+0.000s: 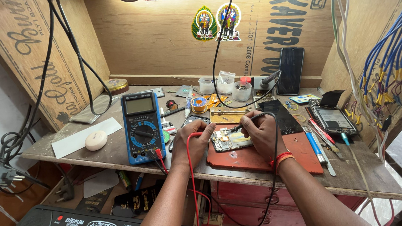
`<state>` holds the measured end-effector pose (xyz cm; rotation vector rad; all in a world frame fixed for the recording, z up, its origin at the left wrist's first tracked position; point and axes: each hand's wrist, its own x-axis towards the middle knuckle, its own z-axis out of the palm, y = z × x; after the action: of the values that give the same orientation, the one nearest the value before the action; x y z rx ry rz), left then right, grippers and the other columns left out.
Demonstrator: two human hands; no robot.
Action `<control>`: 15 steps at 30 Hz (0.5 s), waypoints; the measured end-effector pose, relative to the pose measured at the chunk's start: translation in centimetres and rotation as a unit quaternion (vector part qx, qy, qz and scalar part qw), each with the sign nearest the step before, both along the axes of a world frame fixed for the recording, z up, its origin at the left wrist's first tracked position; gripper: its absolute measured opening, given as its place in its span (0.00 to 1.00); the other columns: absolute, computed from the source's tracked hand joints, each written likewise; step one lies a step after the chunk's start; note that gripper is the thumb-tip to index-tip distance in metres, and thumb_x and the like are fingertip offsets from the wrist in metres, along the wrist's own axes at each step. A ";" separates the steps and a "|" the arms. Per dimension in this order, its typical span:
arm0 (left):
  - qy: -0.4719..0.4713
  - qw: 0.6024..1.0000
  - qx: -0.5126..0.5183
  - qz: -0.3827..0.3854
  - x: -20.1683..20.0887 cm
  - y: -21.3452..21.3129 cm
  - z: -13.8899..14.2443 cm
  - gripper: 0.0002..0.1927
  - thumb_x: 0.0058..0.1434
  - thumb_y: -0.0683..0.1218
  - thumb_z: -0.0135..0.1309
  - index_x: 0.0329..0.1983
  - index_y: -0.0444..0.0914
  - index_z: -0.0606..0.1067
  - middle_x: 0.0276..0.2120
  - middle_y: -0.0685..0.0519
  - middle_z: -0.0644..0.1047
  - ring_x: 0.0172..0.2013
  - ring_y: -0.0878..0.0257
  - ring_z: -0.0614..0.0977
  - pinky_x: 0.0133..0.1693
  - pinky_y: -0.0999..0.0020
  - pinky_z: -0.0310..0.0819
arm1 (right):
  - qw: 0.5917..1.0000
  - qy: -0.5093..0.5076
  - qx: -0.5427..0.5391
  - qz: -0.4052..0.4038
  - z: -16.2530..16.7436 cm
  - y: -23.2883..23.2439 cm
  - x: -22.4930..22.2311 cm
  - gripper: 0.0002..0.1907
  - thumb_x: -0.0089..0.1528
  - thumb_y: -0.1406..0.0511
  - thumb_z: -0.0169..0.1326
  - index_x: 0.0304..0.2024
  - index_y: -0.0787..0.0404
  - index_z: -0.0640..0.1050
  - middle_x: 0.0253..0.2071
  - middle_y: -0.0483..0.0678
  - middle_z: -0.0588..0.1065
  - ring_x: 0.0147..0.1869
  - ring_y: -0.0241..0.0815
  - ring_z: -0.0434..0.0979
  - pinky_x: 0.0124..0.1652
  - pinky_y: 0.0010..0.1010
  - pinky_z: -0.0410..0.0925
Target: The person holds multimeter probes against a disassembled phone motherboard on the workbench, touching probe tips to different points on the board while steadying it with the other hand. They reposition the board and probes repeatedly to test multiple contact points, then set the probes down and handle the board by hand.
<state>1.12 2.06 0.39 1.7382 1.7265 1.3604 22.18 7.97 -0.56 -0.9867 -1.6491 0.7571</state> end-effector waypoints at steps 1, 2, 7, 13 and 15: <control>-0.001 1.000 -0.001 -0.001 0.0 0.0 0.0 0.20 0.63 0.61 0.55 0.33 0.40 0.82 0.26 0.49 0.83 0.30 0.56 0.86 0.36 0.61 0.77 | 1.000 0.002 -0.003 -0.003 -0.1 0.1 0.0 0.13 0.68 0.61 0.53 0.35 0.64 0.77 0.25 0.44 0.77 0.29 0.31 0.74 0.30 0.25 0.67; -0.003 1.000 -0.001 -0.001 0.0 0.0 0.1 0.20 0.63 0.61 0.55 0.33 0.40 0.82 0.26 0.49 0.83 0.30 0.56 0.86 0.35 0.61 0.77 | 1.000 0.005 -0.006 -0.007 -0.2 0.2 0.0 0.13 0.68 0.61 0.52 0.35 0.64 0.77 0.24 0.44 0.76 0.28 0.31 0.74 0.30 0.25 0.67; -0.003 1.000 0.001 -0.001 -0.1 -0.1 0.1 0.20 0.63 0.61 0.55 0.33 0.40 0.82 0.26 0.49 0.83 0.30 0.56 0.86 0.35 0.61 0.77 | 1.000 -0.023 -0.007 -0.011 -0.4 0.4 0.0 0.14 0.69 0.60 0.52 0.34 0.64 0.77 0.24 0.44 0.76 0.28 0.30 0.73 0.30 0.24 0.67; -0.001 1.000 0.006 0.001 0.0 0.0 0.0 0.20 0.63 0.61 0.55 0.33 0.40 0.82 0.25 0.49 0.83 0.30 0.56 0.86 0.35 0.60 0.77 | 1.000 -0.026 -0.011 0.000 -0.4 0.5 0.1 0.15 0.69 0.60 0.52 0.34 0.64 0.76 0.24 0.44 0.76 0.28 0.30 0.73 0.30 0.24 0.67; -0.002 1.000 -0.001 0.001 -0.1 0.1 -0.1 0.21 0.63 0.61 0.55 0.33 0.40 0.82 0.25 0.48 0.82 0.29 0.56 0.86 0.35 0.60 0.77 | 0.999 -0.024 -0.021 -0.003 -0.5 0.6 0.0 0.14 0.69 0.60 0.52 0.34 0.64 0.76 0.24 0.44 0.76 0.28 0.30 0.73 0.30 0.24 0.68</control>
<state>1.06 2.13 0.33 1.7335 1.7267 1.3618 22.23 8.55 -1.05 -1.0462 -1.6781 0.7726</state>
